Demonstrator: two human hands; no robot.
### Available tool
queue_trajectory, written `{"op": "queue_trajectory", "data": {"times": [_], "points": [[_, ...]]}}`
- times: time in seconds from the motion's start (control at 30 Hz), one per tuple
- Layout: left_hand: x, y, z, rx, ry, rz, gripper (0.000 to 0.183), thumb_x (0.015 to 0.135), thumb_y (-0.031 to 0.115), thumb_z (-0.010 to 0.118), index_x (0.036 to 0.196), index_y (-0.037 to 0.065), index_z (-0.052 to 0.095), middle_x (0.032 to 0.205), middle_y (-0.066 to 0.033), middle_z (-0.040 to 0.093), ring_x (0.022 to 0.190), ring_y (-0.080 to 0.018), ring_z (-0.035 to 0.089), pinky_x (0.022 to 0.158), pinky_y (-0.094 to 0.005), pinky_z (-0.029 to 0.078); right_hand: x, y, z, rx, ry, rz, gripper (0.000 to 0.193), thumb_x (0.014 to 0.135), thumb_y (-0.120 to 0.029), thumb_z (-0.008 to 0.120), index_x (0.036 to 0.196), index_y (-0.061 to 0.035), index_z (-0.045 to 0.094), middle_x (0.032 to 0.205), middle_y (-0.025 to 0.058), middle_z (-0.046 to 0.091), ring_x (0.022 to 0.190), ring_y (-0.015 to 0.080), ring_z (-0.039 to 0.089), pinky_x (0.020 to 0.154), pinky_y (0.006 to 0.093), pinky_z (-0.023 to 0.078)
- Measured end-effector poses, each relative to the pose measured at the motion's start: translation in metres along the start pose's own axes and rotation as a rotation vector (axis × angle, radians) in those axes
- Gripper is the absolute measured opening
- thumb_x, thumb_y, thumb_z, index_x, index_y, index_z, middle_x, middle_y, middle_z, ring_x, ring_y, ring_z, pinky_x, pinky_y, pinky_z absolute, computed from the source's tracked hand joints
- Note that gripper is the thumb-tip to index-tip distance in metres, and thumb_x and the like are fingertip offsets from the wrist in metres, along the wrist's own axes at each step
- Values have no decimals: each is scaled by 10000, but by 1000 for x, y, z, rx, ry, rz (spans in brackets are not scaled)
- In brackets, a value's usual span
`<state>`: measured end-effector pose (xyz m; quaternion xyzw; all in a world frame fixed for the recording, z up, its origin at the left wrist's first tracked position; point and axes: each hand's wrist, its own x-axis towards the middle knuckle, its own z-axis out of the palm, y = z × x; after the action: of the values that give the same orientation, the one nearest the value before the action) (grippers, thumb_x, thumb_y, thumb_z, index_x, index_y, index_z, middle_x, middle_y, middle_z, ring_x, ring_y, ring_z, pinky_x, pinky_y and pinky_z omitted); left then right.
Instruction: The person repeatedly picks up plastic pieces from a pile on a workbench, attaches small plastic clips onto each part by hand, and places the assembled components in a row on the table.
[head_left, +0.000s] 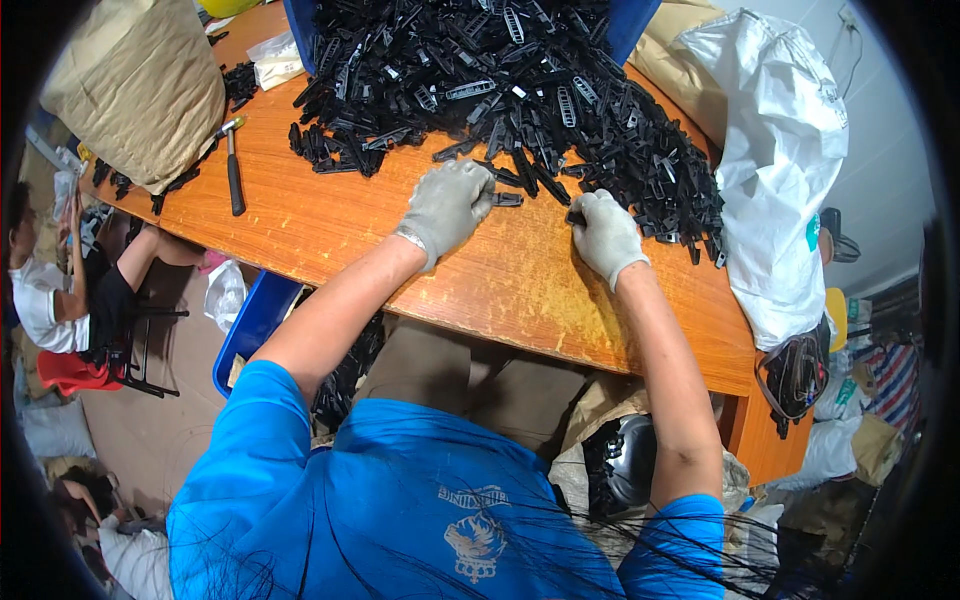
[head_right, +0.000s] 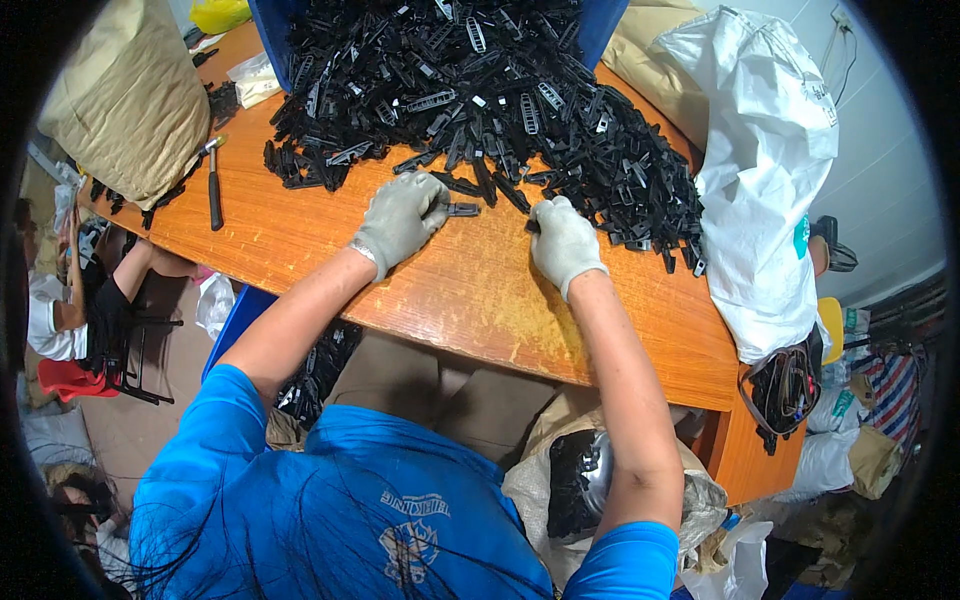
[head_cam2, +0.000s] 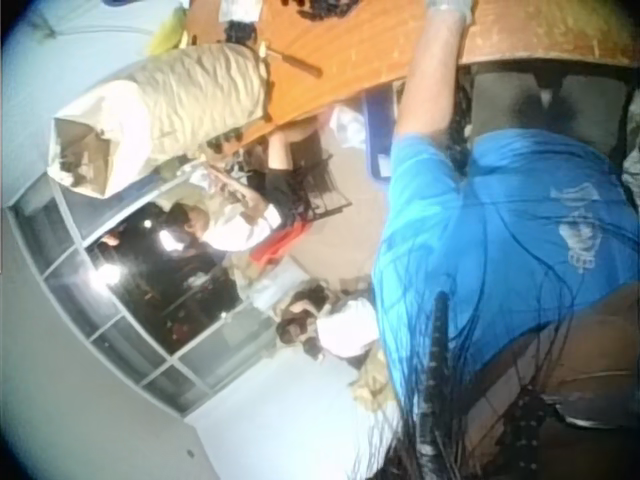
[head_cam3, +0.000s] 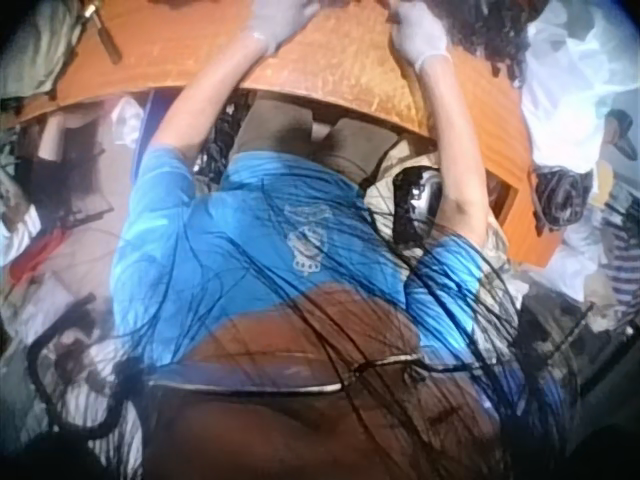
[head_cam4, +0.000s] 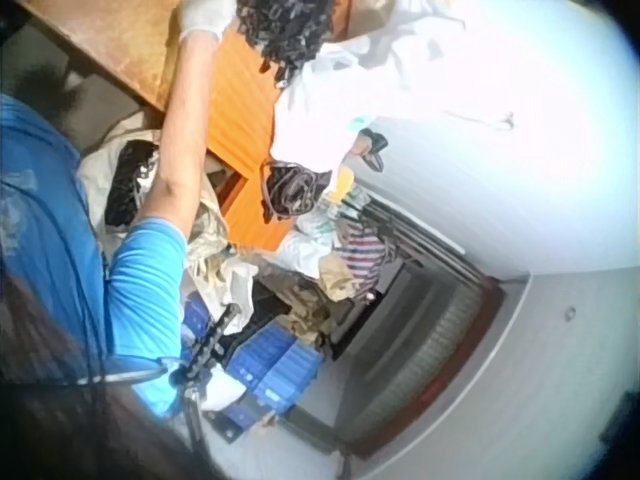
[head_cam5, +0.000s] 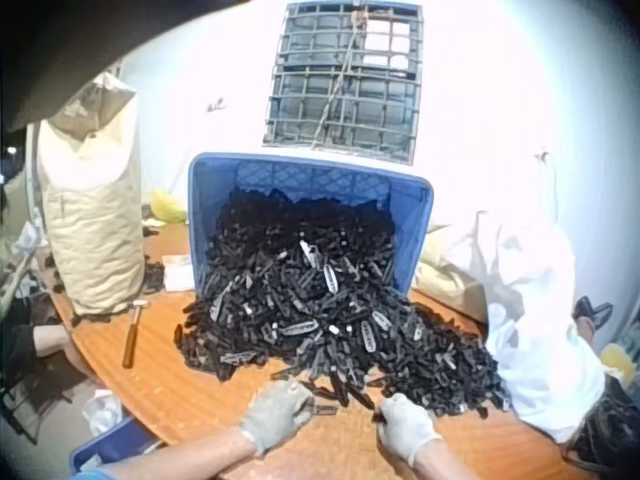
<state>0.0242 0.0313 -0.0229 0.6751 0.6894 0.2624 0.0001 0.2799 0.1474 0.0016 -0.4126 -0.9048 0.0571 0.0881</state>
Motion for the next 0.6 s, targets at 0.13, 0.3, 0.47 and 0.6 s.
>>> {"op": "queue_trajectory", "data": {"times": [0.13,0.3,0.47,0.6], "points": [[-22,5,-11,-101,-41,7,158,914,162,805,1019,101,703,1024,-109,707,1046,-362,651,917,-492,526,-18,-28,4,420,109,-28,276,908,-74,736,1180,-38,760,1054,198,745,925,327,755,860,409,610],[-47,5,-15,-164,-33,65,175,895,163,819,1022,116,709,1031,-102,712,1050,-363,651,915,-486,529,-52,-67,11,811,112,-42,301,895,-75,735,1187,-32,792,1002,133,759,840,199,733,805,327,595],[-53,2,-13,-143,88,98,228,889,185,830,1100,143,756,1102,-72,727,1117,-349,650,945,-481,529,-63,-63,19,437,152,-91,206,902,-147,786,1094,-73,794,1049,132,760,975,309,748,849,427,601],[-57,-2,-13,-94,37,71,223,889,205,833,1098,155,772,1114,-65,716,1123,-342,641,951,-477,526,-62,-64,15,298,99,-48,175,914,-187,781,1062,-94,786,1053,131,754,1027,348,733,864,461,596]]}}
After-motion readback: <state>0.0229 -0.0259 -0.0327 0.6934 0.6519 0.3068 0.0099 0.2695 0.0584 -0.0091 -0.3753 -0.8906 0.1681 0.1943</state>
